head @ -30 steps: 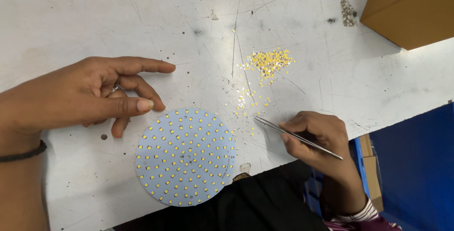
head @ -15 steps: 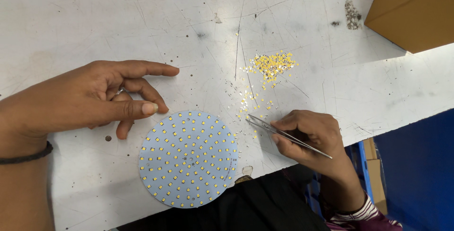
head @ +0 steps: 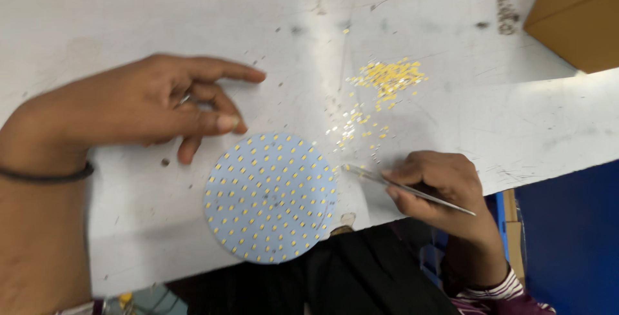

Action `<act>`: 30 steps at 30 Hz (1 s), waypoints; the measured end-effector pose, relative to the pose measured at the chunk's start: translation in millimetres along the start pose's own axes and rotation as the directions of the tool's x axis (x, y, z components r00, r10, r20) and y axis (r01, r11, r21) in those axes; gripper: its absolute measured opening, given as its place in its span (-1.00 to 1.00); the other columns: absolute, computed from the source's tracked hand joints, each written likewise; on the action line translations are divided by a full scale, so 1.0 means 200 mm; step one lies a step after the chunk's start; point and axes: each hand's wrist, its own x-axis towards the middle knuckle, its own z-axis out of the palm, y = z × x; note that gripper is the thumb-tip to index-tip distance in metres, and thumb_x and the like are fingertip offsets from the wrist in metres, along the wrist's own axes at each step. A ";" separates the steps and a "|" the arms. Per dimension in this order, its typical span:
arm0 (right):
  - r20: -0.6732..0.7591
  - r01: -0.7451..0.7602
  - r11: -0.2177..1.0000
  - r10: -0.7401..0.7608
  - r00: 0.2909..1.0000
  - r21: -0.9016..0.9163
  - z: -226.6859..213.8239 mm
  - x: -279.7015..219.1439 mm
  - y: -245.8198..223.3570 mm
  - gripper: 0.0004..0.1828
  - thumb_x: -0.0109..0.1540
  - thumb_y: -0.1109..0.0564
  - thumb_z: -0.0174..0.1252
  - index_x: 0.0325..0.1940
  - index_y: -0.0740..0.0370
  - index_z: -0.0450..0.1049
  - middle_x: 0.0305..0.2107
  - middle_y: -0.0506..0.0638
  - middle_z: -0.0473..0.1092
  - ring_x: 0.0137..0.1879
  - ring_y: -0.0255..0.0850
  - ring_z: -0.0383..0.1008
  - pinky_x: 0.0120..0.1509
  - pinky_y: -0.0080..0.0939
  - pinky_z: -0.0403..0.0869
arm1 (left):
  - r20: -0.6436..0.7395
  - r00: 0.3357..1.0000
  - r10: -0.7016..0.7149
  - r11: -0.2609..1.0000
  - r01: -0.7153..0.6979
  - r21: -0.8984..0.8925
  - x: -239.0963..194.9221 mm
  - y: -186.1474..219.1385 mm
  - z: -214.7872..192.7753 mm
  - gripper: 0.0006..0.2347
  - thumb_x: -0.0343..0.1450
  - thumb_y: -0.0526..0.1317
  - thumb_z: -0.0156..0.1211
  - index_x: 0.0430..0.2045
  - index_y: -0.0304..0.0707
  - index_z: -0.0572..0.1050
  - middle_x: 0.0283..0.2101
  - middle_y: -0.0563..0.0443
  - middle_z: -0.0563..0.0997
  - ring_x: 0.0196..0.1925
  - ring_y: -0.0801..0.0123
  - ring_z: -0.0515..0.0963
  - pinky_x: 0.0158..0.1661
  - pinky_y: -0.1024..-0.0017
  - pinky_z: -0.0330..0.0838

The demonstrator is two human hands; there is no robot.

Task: The person uses tweezers to pick up small yellow LED components from a pile and places them one by one into designated spots on circular LED boards. The person moves completed boards aside and continues the process on new boards.

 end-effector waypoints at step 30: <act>0.142 0.061 0.963 -0.102 0.985 0.264 0.00 -0.06 0.08 -0.87 0.09 0.22 0.35 -0.41 0.23 0.49 -0.58 -0.04 0.48 -0.53 -0.37 0.45 -0.49 -0.38 0.32 | -0.035 0.995 0.095 0.994 -0.093 0.065 -0.02 -0.03 0.00 -0.38 0.29 -0.05 0.25 0.34 0.05 0.34 -0.28 0.02 0.78 -0.74 0.42 0.65 -0.81 0.54 0.27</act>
